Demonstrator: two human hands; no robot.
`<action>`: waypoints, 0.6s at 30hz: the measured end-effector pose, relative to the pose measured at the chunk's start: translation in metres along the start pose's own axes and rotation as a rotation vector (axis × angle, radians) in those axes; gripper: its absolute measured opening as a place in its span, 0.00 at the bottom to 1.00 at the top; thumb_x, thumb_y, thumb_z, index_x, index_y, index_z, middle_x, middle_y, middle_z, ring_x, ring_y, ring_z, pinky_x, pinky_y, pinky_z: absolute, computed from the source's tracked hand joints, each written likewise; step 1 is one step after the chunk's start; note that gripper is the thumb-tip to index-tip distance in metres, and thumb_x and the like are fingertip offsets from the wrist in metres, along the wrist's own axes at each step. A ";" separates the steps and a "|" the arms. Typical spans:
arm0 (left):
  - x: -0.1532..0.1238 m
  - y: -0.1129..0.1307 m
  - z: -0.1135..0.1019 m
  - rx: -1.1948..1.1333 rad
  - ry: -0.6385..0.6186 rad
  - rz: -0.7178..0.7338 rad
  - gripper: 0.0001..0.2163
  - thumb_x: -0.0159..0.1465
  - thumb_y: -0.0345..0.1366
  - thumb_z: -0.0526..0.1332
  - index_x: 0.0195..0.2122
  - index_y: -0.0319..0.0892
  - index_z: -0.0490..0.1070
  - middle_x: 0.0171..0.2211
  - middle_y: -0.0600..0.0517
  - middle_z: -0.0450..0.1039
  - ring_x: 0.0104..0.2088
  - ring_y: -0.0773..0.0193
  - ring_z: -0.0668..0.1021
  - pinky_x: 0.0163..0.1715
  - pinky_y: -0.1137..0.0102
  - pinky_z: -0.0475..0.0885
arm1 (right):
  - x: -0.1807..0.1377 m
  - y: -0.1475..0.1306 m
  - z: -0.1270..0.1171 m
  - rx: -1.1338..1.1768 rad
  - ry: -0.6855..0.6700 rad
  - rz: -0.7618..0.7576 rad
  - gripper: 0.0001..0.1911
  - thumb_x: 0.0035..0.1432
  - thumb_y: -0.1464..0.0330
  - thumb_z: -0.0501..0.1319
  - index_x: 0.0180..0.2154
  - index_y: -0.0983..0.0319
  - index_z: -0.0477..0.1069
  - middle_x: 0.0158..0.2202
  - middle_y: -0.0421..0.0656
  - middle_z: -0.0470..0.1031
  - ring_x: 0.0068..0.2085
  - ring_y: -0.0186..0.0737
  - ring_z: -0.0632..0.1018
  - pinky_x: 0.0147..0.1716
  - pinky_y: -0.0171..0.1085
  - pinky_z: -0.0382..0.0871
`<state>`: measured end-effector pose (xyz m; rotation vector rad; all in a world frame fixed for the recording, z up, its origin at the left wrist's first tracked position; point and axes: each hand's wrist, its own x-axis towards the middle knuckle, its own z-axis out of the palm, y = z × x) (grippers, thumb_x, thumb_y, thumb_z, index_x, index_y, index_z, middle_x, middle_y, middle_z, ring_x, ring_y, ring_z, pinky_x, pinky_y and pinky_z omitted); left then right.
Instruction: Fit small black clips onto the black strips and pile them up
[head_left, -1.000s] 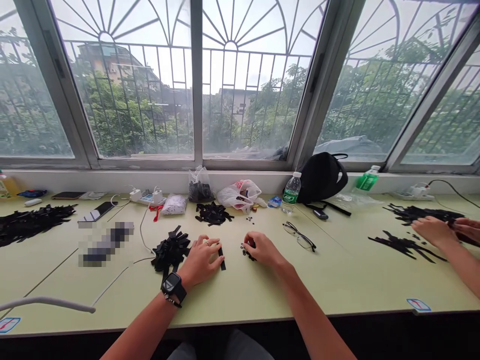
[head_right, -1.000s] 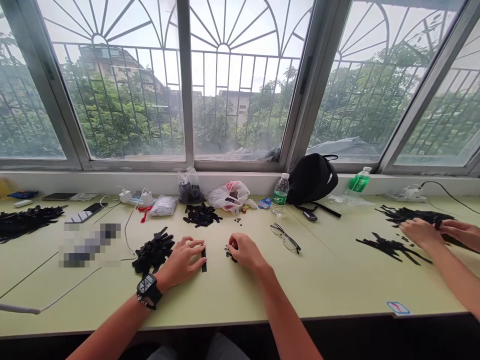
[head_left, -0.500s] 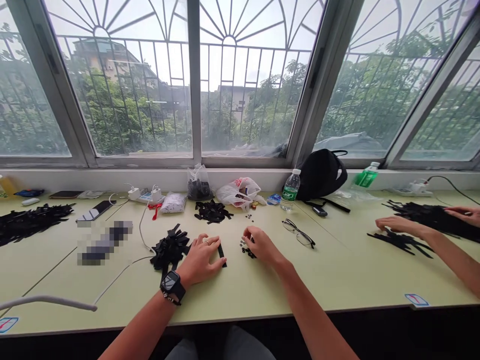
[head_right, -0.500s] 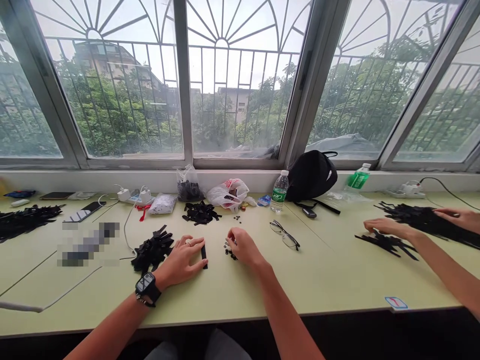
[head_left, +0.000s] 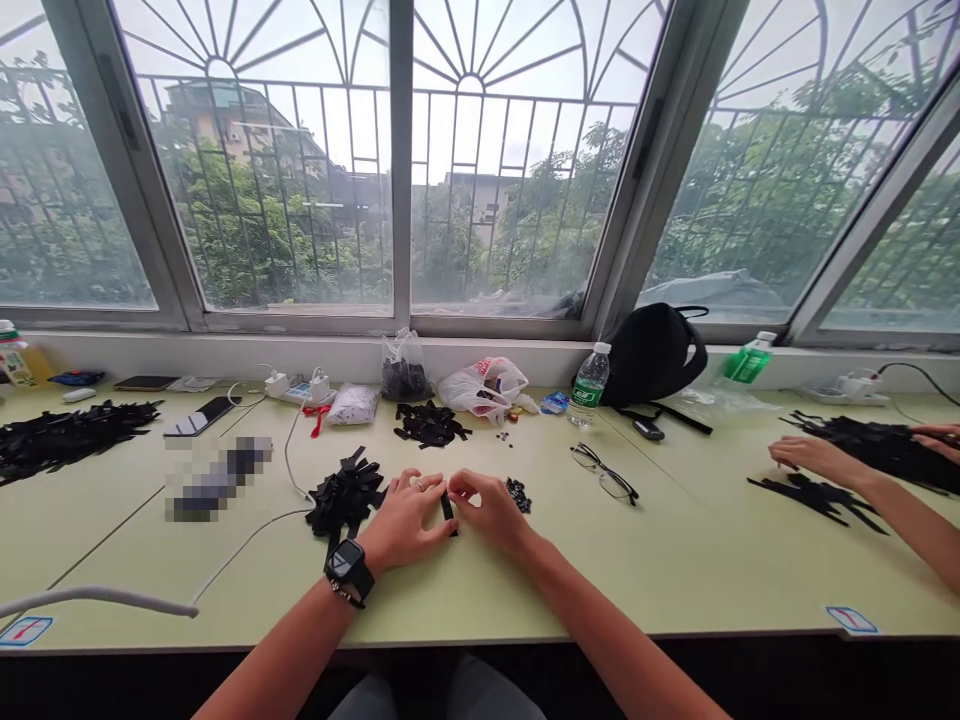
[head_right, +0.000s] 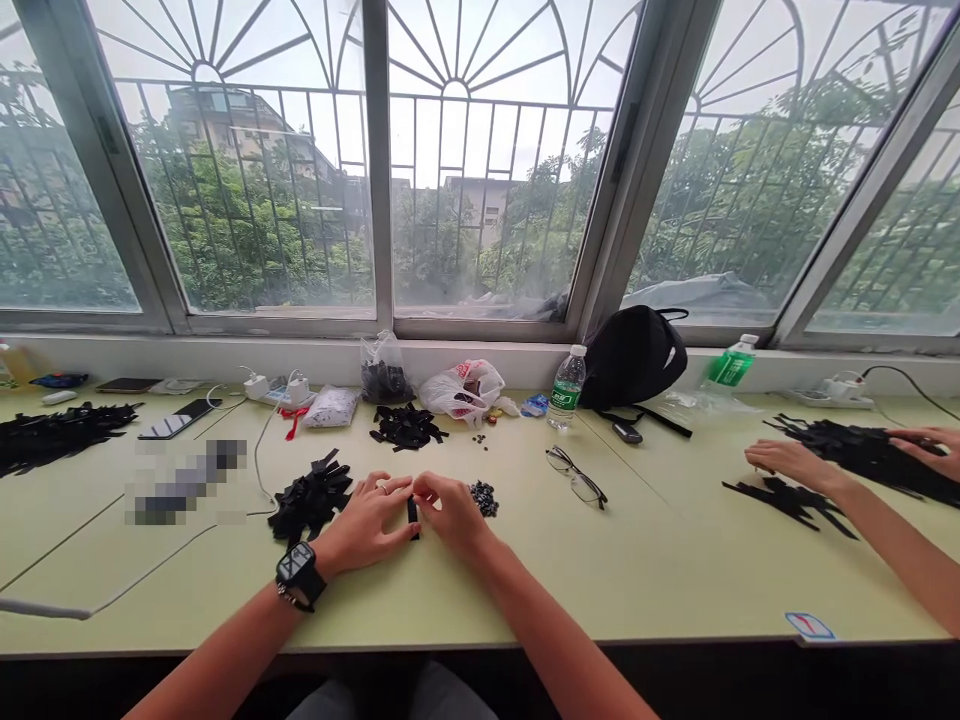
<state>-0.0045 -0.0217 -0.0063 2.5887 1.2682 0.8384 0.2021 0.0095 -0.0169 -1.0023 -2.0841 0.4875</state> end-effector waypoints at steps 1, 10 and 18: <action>0.000 0.001 0.000 -0.001 0.002 0.000 0.23 0.67 0.47 0.63 0.63 0.56 0.69 0.61 0.49 0.71 0.60 0.46 0.67 0.60 0.51 0.64 | -0.001 0.000 0.001 0.005 -0.012 -0.006 0.05 0.62 0.70 0.58 0.35 0.58 0.72 0.34 0.39 0.80 0.34 0.38 0.77 0.38 0.35 0.69; 0.001 0.003 -0.003 0.019 -0.029 -0.007 0.22 0.67 0.45 0.63 0.62 0.58 0.69 0.61 0.51 0.71 0.60 0.46 0.67 0.60 0.51 0.64 | -0.001 0.008 0.006 -0.018 0.017 -0.064 0.06 0.59 0.75 0.58 0.34 0.59 0.73 0.33 0.39 0.79 0.34 0.37 0.76 0.37 0.34 0.67; 0.001 0.001 -0.001 0.042 -0.039 -0.008 0.22 0.66 0.49 0.63 0.61 0.57 0.70 0.62 0.50 0.70 0.60 0.45 0.67 0.60 0.49 0.64 | -0.001 0.013 0.008 -0.075 0.010 -0.105 0.09 0.58 0.78 0.59 0.33 0.59 0.72 0.33 0.38 0.77 0.34 0.37 0.76 0.37 0.34 0.65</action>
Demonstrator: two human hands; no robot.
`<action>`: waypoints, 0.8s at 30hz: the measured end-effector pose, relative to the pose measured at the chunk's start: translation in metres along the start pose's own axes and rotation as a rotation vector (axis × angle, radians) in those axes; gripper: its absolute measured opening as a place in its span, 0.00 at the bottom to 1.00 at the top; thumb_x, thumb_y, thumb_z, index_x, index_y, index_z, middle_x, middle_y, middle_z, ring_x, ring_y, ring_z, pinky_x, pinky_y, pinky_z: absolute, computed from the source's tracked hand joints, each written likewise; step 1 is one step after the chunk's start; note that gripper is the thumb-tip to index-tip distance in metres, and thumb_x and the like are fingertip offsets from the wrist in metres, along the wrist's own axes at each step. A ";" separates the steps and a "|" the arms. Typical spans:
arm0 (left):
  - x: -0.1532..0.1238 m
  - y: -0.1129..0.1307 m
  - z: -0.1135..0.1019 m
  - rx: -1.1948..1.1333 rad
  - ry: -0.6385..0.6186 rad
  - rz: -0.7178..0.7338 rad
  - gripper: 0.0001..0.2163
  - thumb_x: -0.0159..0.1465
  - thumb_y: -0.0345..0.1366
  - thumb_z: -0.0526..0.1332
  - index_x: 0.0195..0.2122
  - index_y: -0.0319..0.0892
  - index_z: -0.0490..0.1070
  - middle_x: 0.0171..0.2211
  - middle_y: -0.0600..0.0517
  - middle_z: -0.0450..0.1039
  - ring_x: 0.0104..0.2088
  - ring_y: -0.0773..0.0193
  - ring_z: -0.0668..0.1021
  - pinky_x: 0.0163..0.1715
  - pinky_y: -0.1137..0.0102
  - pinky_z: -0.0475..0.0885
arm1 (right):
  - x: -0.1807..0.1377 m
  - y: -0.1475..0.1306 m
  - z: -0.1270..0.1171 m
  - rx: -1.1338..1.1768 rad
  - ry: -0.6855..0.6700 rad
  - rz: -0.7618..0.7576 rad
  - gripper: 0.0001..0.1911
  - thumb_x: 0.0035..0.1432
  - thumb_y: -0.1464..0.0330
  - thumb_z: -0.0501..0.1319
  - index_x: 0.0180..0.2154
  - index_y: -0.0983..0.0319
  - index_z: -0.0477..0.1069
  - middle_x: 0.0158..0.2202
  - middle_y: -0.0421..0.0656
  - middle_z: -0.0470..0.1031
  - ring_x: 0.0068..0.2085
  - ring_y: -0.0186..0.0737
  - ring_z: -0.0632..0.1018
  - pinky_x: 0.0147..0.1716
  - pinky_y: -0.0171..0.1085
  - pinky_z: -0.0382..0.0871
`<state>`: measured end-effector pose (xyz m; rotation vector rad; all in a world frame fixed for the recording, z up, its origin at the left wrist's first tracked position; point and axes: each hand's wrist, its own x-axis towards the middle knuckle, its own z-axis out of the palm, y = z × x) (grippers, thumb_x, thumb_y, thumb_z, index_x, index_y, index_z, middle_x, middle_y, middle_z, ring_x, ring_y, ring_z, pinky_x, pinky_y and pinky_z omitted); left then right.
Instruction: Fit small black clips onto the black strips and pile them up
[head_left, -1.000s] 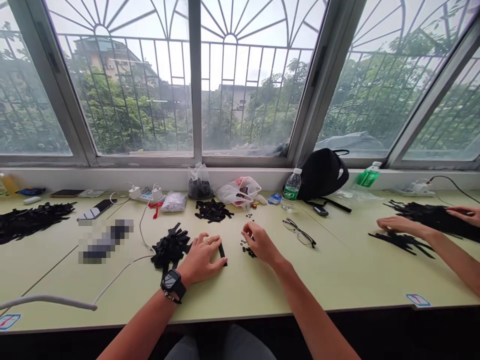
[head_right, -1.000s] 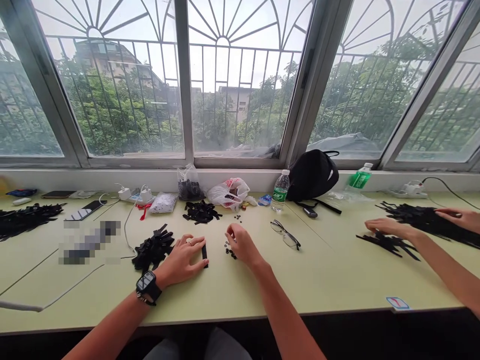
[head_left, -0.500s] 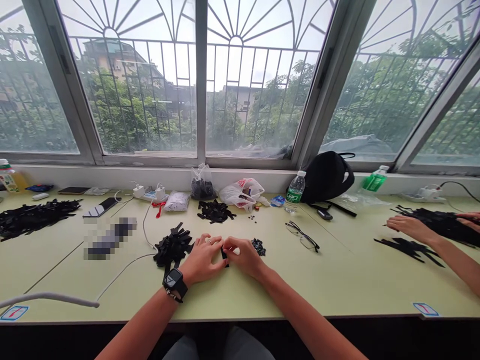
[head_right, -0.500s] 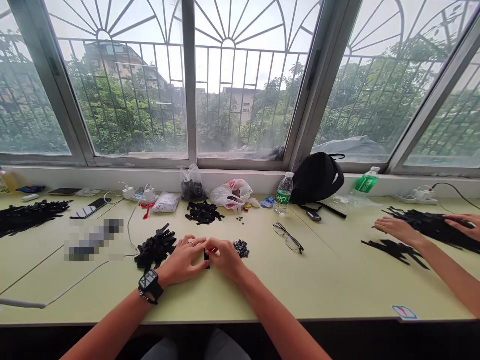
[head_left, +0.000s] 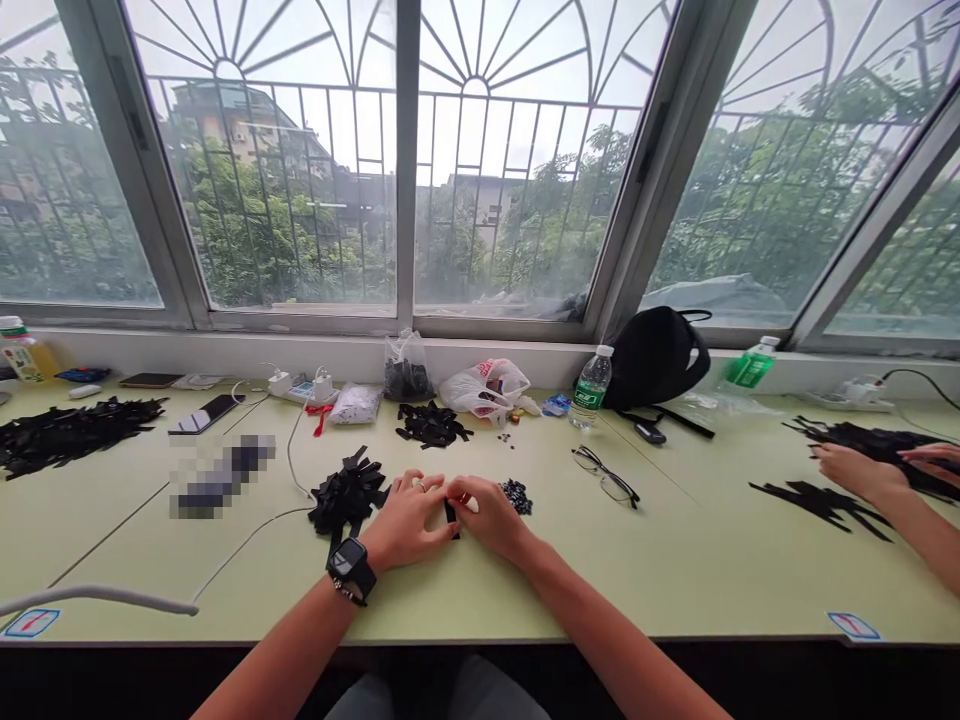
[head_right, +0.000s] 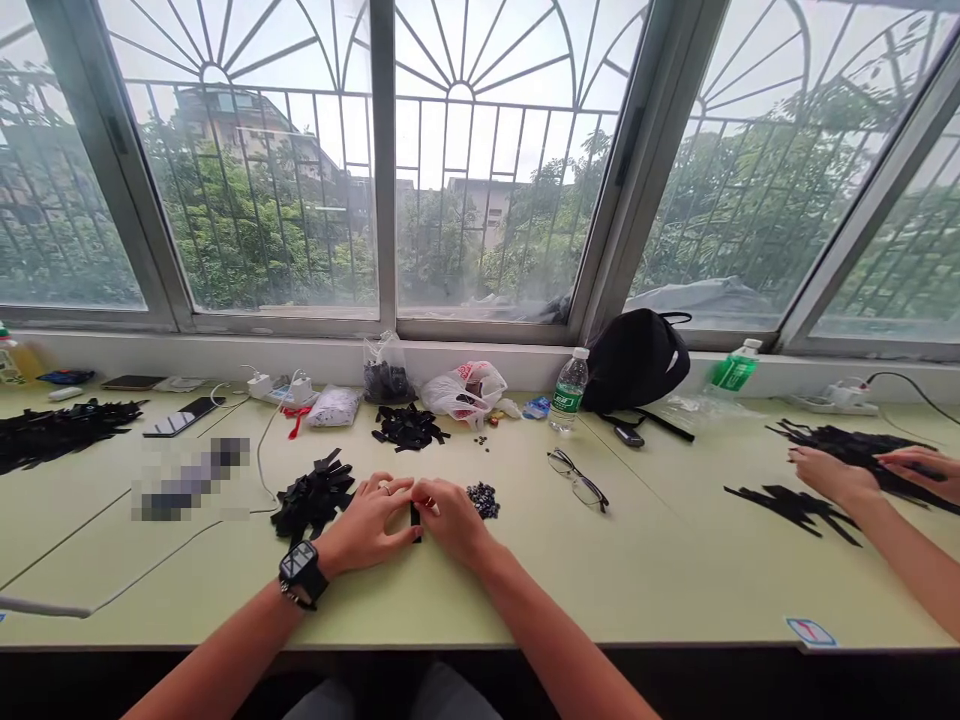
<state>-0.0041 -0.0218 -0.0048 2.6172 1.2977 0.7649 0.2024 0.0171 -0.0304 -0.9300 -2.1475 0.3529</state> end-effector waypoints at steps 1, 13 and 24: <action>0.000 0.000 0.000 0.001 0.001 0.001 0.22 0.66 0.49 0.63 0.61 0.57 0.70 0.61 0.50 0.70 0.60 0.45 0.67 0.60 0.49 0.64 | 0.000 -0.001 0.000 -0.002 -0.004 -0.002 0.09 0.58 0.78 0.59 0.33 0.59 0.72 0.33 0.38 0.77 0.34 0.37 0.76 0.37 0.34 0.65; 0.000 0.003 -0.001 0.006 0.018 0.010 0.18 0.64 0.44 0.66 0.56 0.57 0.73 0.59 0.52 0.72 0.57 0.46 0.69 0.58 0.52 0.66 | -0.002 -0.018 -0.007 -0.149 -0.076 -0.034 0.12 0.59 0.81 0.57 0.34 0.59 0.73 0.30 0.39 0.75 0.33 0.37 0.74 0.36 0.33 0.63; -0.001 0.004 -0.001 0.031 0.022 0.009 0.19 0.65 0.38 0.63 0.57 0.59 0.73 0.59 0.53 0.72 0.56 0.48 0.70 0.57 0.53 0.66 | -0.004 -0.038 -0.019 -0.189 -0.126 -0.105 0.11 0.62 0.75 0.61 0.44 0.57 0.75 0.36 0.41 0.79 0.39 0.41 0.77 0.44 0.37 0.69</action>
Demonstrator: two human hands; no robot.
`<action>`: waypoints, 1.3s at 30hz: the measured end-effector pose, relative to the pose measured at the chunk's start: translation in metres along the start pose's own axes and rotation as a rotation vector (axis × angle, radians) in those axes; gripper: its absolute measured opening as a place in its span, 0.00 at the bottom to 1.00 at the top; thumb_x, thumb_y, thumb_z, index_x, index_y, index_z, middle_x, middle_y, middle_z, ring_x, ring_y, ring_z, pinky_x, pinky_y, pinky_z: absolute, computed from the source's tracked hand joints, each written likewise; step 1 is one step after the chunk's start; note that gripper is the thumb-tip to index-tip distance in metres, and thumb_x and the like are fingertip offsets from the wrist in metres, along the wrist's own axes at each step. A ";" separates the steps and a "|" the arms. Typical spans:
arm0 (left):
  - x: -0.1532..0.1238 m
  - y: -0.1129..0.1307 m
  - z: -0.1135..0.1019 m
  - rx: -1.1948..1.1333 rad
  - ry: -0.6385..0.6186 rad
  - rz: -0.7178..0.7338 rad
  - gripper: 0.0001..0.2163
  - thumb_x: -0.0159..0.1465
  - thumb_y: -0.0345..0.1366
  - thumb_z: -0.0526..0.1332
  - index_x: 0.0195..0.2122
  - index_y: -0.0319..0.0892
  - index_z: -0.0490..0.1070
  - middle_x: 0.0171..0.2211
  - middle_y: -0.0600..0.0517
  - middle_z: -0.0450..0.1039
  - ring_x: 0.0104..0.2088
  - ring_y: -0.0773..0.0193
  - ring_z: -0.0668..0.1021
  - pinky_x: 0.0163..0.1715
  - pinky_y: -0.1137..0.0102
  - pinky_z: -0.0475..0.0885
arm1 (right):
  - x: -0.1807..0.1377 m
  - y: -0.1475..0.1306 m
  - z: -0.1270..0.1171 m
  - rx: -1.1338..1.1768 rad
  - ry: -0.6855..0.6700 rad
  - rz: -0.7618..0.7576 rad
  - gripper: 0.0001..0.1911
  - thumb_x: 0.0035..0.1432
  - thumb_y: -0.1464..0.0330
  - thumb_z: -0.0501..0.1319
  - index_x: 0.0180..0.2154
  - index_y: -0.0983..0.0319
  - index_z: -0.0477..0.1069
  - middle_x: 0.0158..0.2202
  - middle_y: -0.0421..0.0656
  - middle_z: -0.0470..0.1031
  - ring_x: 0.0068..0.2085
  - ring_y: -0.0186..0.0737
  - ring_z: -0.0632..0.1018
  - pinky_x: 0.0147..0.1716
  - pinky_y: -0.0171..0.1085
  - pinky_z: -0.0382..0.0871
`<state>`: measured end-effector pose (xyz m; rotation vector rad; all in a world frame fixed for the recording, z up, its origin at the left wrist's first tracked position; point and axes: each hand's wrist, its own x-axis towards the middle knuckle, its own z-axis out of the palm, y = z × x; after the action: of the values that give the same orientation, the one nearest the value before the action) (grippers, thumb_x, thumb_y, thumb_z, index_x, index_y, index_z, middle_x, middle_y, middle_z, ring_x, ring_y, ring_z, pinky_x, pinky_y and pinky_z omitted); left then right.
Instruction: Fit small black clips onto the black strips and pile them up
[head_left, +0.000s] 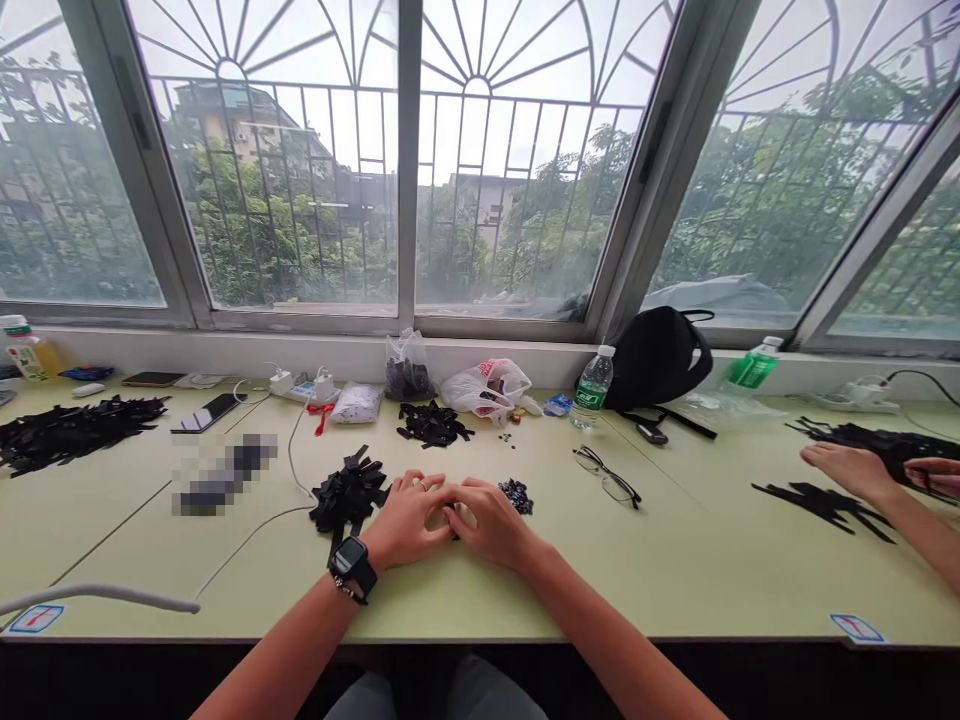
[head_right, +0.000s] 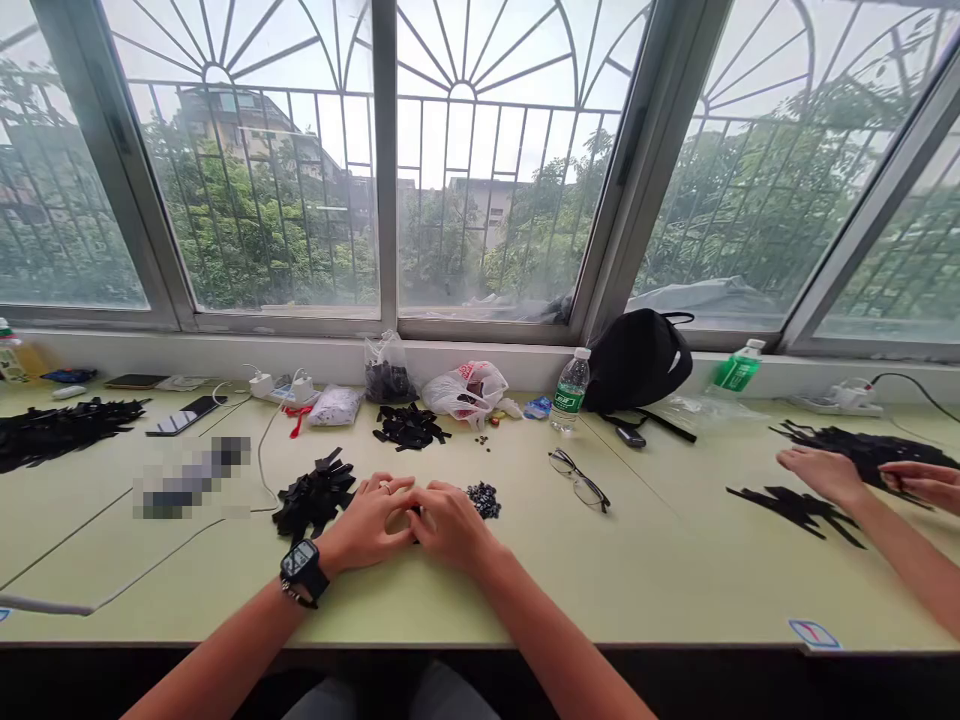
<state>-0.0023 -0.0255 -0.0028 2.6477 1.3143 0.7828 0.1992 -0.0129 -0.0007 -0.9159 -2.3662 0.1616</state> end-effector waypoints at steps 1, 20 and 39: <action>0.000 0.000 0.000 0.000 0.001 -0.002 0.20 0.64 0.37 0.63 0.57 0.59 0.73 0.59 0.53 0.72 0.56 0.48 0.70 0.57 0.53 0.66 | 0.000 0.000 0.000 0.000 0.003 -0.007 0.11 0.62 0.75 0.62 0.44 0.57 0.75 0.36 0.41 0.79 0.39 0.41 0.77 0.44 0.38 0.69; 0.000 -0.002 0.004 -0.032 -0.022 -0.025 0.24 0.58 0.30 0.63 0.55 0.58 0.74 0.62 0.54 0.70 0.58 0.46 0.68 0.59 0.51 0.65 | 0.003 -0.006 0.004 -0.113 -0.050 -0.019 0.06 0.66 0.68 0.61 0.44 0.58 0.75 0.34 0.42 0.78 0.38 0.43 0.76 0.39 0.39 0.65; 0.004 -0.015 0.016 0.119 0.160 -0.286 0.13 0.67 0.41 0.61 0.50 0.47 0.76 0.56 0.45 0.75 0.57 0.41 0.69 0.53 0.48 0.67 | 0.000 0.009 0.005 -0.037 0.054 -0.047 0.05 0.70 0.67 0.58 0.40 0.59 0.72 0.41 0.46 0.77 0.45 0.45 0.75 0.48 0.44 0.70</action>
<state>-0.0032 -0.0110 -0.0190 2.4405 1.7826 0.9143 0.2017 -0.0057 -0.0072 -0.8698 -2.3454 0.0736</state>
